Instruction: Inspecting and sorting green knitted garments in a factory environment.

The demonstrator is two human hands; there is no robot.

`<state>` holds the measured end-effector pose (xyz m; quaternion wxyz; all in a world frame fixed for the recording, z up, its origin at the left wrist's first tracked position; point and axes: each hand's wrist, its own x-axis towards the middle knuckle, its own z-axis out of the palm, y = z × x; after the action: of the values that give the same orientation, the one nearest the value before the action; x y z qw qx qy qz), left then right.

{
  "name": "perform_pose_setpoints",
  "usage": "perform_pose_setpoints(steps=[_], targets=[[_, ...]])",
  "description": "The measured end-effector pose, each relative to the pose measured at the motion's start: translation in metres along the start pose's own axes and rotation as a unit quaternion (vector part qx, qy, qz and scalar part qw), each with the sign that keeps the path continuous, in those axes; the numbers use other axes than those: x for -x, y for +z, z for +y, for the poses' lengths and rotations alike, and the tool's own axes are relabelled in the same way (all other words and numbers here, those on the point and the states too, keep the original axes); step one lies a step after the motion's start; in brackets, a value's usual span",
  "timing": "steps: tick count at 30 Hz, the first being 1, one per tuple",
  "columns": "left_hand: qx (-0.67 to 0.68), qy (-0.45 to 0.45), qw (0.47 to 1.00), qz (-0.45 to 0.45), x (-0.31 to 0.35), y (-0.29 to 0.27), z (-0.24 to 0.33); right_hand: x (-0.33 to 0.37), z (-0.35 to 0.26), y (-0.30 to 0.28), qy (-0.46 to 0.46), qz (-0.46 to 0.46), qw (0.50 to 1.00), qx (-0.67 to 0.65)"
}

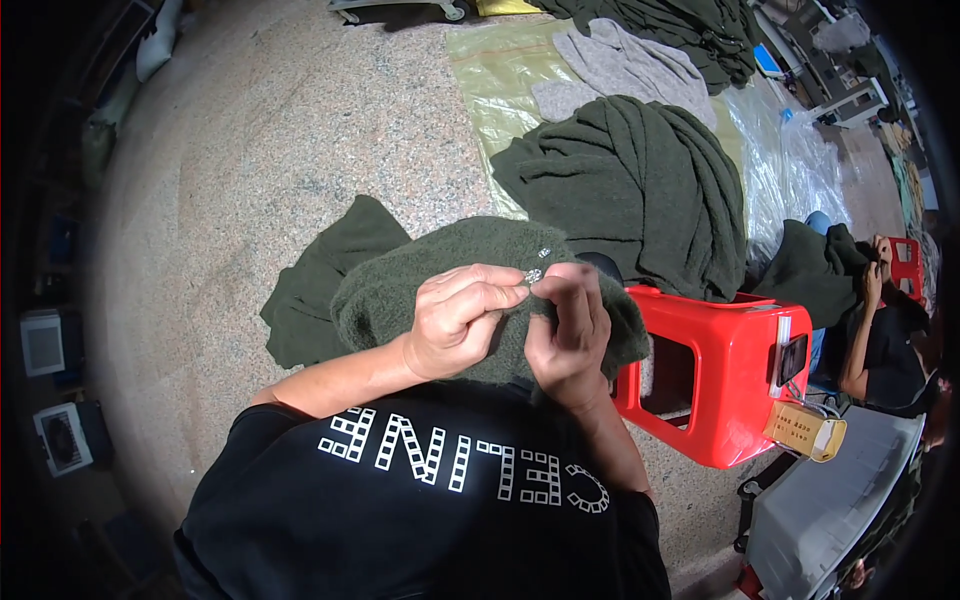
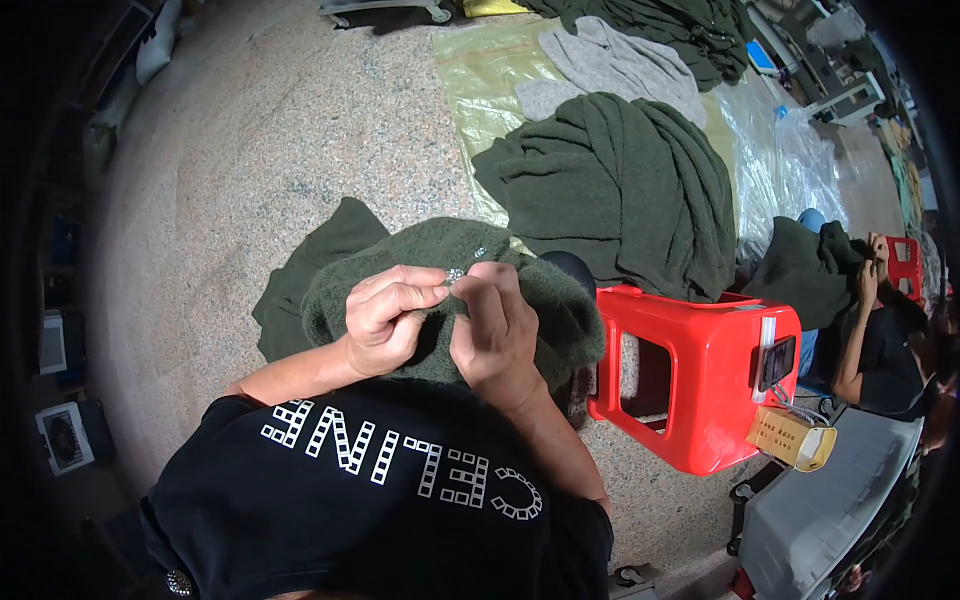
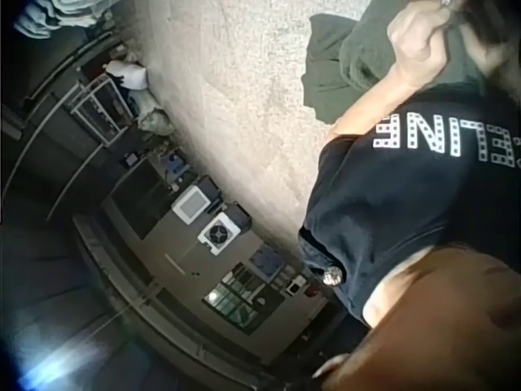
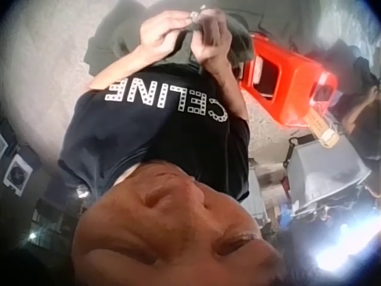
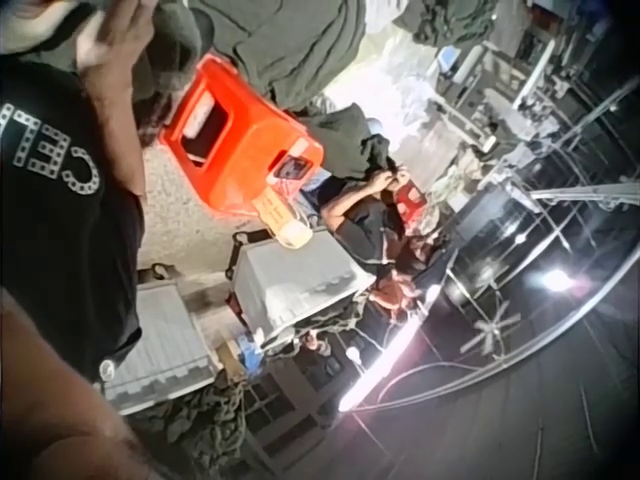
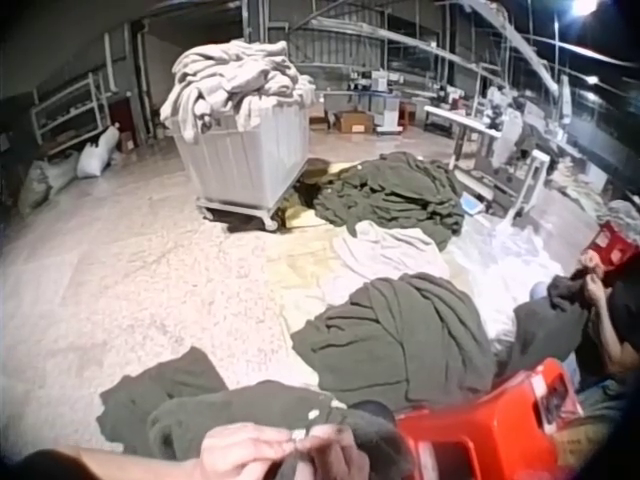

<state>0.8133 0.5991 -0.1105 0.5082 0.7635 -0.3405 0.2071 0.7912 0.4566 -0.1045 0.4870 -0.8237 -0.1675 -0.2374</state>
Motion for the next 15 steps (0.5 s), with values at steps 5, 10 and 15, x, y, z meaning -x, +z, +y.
perform_pose_setpoints(steps=[5, 10, 15], targets=[[0.13, -0.152, 0.979, -0.049, -0.002, -0.01, 0.01, 0.0, -0.001, -0.002, -0.001, 0.017, 0.999, 0.028], [0.198, -0.192, 0.941, -0.197, -0.024, -0.037, -0.006, -0.006, -0.004, -0.011, -0.003, -0.081, 0.996, -0.036], [0.095, 0.072, 0.963, -0.242, -0.037, -0.04, -0.023, -0.008, -0.006, -0.01, -0.014, -0.091, 0.995, -0.045]])
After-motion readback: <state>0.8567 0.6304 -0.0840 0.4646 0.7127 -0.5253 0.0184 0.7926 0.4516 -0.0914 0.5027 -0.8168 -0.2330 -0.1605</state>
